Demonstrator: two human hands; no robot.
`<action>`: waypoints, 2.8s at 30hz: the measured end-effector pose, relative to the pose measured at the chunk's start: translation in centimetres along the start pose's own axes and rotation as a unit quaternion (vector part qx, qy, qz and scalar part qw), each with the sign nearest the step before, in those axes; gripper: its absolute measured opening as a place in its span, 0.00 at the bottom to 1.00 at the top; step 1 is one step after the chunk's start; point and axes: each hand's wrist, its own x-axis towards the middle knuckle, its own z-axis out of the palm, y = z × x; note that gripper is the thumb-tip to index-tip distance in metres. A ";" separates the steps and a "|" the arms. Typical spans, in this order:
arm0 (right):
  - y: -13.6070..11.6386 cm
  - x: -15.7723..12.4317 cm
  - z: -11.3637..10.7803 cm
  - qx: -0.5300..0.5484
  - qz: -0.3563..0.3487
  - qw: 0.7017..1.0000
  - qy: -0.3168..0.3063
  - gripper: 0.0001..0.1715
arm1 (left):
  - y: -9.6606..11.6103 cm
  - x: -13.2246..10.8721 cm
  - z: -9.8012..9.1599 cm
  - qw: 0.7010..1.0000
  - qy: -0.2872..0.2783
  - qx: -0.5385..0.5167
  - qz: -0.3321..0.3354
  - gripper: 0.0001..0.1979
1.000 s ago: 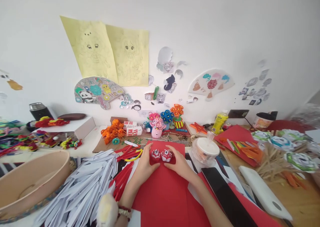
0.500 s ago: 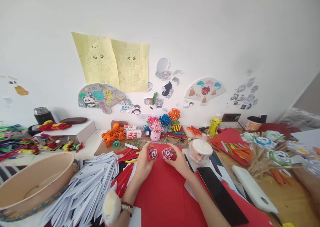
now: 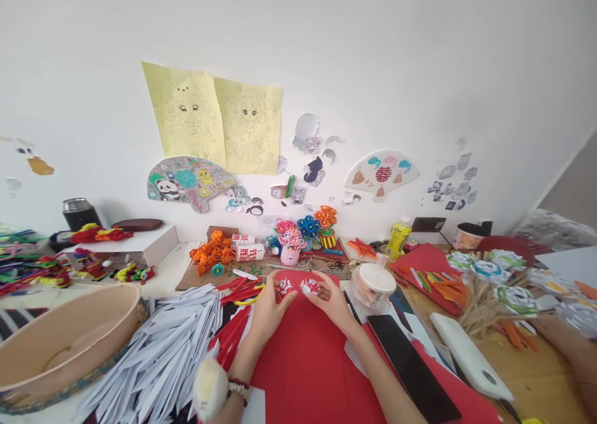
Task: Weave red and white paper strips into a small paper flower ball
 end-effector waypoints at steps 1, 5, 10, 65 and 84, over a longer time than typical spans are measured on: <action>0.0 0.0 0.1 0.001 0.003 1.000 -0.002 0.37 | -0.1 0.0 -0.1 1.000 0.001 0.007 -0.008 0.27; 0.1 0.0 0.0 0.002 0.011 1.000 -0.009 0.35 | -0.1 0.0 -0.3 0.999 0.006 0.023 -0.023 0.29; 0.1 0.0 -0.5 0.003 0.007 1.000 0.000 0.40 | -0.4 0.0 -0.2 1.000 -0.003 0.017 0.001 0.34; 0.0 -0.5 -1.1 -0.244 -0.014 0.968 -0.058 0.38 | -1.2 -0.1 0.7 0.989 -0.049 0.141 0.021 0.33; -0.4 -0.6 -0.7 -0.253 -0.042 0.963 -0.077 0.38 | -1.1 0.0 0.4 0.986 -0.073 0.147 -0.015 0.30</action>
